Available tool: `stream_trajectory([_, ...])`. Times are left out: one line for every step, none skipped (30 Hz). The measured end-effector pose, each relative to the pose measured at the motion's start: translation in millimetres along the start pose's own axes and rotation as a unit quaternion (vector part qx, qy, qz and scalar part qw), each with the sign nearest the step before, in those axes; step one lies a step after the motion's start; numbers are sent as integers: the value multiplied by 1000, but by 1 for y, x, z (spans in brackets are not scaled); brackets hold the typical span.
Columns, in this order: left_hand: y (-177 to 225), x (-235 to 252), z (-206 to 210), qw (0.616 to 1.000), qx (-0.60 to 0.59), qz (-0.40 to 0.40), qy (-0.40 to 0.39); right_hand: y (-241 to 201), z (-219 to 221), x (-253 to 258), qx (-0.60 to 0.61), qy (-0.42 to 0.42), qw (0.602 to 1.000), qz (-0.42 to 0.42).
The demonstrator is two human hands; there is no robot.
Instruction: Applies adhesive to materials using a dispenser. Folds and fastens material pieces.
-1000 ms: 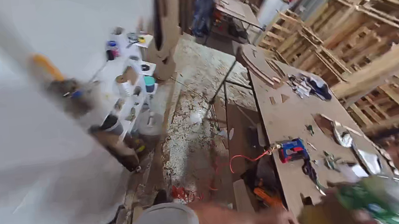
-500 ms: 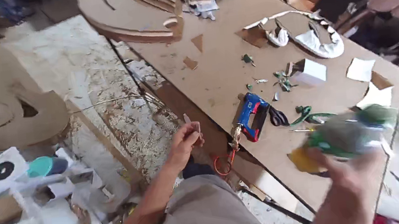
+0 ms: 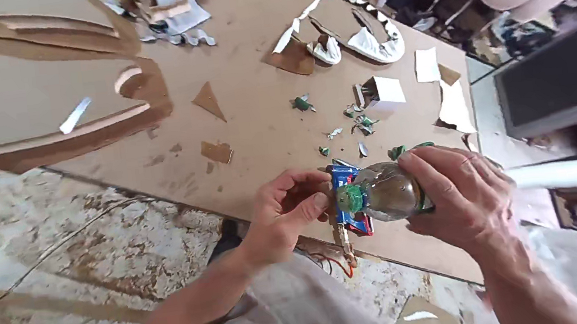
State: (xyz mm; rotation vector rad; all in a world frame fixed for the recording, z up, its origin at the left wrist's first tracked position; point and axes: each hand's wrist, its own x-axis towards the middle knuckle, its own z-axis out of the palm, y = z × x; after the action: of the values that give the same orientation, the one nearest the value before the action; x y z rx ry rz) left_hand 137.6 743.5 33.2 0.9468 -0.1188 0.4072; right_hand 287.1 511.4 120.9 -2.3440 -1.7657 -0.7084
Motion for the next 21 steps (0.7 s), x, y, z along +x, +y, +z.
stream_trajectory([5, 7, -12, 1000, -11, -2, -17, -5, -4, 12, -24, -13, 1000, 5])
stream_trajectory([9, 14, -24, 999, -23, -7, -29, -9, -7, 24, -46, -25, 999, 10])
stream_trajectory([14, 22, -34, 999, -34, -12, -37, -12, -10, 37, -64, -35, 997, 14])
stream_trajectory([18, 30, -44, 998, -43, -17, -43, -15, -13, 49, -79, -43, 996, 17])
stream_trajectory([22, 37, -53, 997, -48, -24, -48, -18, -15, 59, -89, -53, 994, 21])
stream_trajectory([26, 43, -60, 997, -51, -32, -52, -21, -16, 68, -97, -62, 993, 26])
stream_trajectory([29, 47, -66, 996, -55, -40, -57, -24, -17, 76, -103, -70, 992, 31])
stream_trajectory([32, 52, -71, 995, -60, -47, -62, -26, -17, 82, -109, -73, 991, 36])
stream_trajectory([33, 56, -75, 995, -65, -48, -66, -28, -16, 87, -115, -76, 990, 40])
stream_trajectory([34, 59, -78, 994, -67, -46, -69, -29, -16, 91, -120, -78, 989, 45])
stream_trajectory([34, 61, -79, 995, -67, -42, -68, -29, -16, 94, -124, -83, 988, 46])
stream_trajectory([35, 64, -79, 995, -62, -36, -65, -28, -15, 96, -128, -88, 987, 48])
stream_trajectory([36, 66, -79, 996, -56, -31, -63, -28, -15, 98, -132, -92, 986, 48])
stream_trajectory([35, 67, -79, 996, -50, -27, -61, -27, -14, 99, -136, -97, 985, 47])
stream_trajectory([35, 68, -78, 997, -48, -24, -60, -26, -14, 100, -140, -104, 984, 44])
stream_trajectory([33, 68, -78, 997, -45, -22, -61, -25, -14, 100, -141, -111, 983, 43])
stream_trajectory([32, 69, -77, 997, -45, -21, -62, -25, -14, 99, -142, -113, 982, 43])
stream_trajectory([31, 70, -77, 997, -46, -19, -63, -23, -14, 99, -139, -111, 983, 44])
stream_trajectory([29, 71, -76, 997, -49, -18, -63, -22, -14, 97, -134, -105, 984, 45])
stream_trajectory([28, 72, -75, 996, -54, -19, -64, -19, -13, 96, -129, -100, 986, 46])
stream_trajectory([26, 72, -74, 995, -64, -22, -68, -17, -13, 95, -125, -96, 986, 46])
